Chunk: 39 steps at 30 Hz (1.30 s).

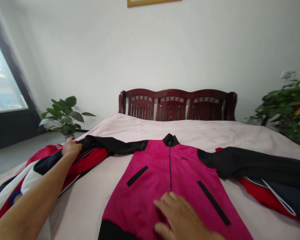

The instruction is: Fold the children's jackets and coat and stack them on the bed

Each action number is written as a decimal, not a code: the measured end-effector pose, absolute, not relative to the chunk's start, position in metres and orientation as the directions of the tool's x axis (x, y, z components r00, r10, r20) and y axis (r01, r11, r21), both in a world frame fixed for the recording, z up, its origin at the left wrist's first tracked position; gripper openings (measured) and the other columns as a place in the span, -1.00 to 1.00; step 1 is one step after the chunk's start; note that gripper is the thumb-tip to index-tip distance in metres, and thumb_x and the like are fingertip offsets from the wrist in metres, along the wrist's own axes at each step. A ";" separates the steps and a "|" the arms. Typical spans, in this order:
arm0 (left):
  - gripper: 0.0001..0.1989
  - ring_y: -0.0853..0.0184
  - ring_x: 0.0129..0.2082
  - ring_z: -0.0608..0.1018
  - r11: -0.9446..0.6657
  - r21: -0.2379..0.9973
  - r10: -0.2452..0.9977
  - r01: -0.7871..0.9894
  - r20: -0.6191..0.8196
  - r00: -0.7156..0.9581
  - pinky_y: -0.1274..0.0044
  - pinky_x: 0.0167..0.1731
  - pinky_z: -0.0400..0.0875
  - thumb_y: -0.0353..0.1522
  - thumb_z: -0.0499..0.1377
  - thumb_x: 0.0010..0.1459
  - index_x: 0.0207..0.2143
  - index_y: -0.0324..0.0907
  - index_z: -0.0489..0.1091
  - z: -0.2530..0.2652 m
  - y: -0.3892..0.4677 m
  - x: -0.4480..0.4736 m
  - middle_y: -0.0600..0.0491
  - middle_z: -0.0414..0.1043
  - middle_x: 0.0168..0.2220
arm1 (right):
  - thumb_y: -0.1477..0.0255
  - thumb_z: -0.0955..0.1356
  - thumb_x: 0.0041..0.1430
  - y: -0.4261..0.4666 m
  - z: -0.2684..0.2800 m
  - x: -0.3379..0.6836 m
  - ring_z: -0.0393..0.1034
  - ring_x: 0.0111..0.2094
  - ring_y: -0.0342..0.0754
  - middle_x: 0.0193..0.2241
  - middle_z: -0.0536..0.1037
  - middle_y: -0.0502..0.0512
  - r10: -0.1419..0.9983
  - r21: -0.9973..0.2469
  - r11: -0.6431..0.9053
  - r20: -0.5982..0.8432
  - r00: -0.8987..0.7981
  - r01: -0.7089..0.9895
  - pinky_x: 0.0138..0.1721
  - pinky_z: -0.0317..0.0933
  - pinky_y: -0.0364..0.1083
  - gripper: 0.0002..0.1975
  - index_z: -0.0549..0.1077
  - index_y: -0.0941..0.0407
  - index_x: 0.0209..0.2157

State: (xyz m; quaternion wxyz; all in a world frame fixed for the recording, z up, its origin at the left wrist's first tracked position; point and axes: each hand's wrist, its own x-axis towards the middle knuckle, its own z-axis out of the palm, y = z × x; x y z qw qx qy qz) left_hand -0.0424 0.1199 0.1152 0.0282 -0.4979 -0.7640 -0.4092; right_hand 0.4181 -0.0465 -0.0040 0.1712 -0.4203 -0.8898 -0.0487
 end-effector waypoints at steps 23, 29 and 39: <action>-0.17 0.16 -0.12 0.57 -0.057 0.917 0.982 0.395 -0.019 0.187 0.36 -0.19 0.52 -0.14 0.33 -0.01 0.30 0.00 0.17 -0.010 -0.075 0.072 -0.11 0.36 0.10 | 0.41 0.42 -0.05 -0.175 0.033 0.566 0.29 0.17 0.18 0.14 0.45 0.11 0.943 -0.395 0.310 0.017 -0.331 0.865 0.19 0.16 0.12 -0.38 0.47 -0.12 0.12; -0.40 -0.07 0.34 0.15 -0.502 0.265 0.833 0.823 0.405 0.377 0.06 0.24 0.19 -0.39 0.28 0.05 0.17 0.11 0.37 -0.002 -0.119 0.092 -0.07 0.10 0.34 | 0.52 0.29 0.09 -0.190 0.020 0.541 0.37 -0.02 0.09 -0.03 0.52 0.14 0.914 -0.136 0.366 0.238 -0.328 0.921 0.02 0.25 0.07 -0.56 0.54 -0.03 0.00; -0.84 0.25 -0.26 0.49 -0.568 0.157 0.694 0.808 0.619 0.368 0.40 -0.17 0.39 -0.48 0.09 0.17 -0.27 -0.10 0.42 0.017 -0.102 0.133 0.04 0.46 -0.31 | 0.60 0.27 0.15 -0.173 0.026 0.524 0.36 -0.17 0.03 -0.26 0.51 0.12 0.837 -0.003 0.368 0.437 -0.330 0.930 -0.10 0.22 -0.02 -0.63 0.55 0.05 -0.08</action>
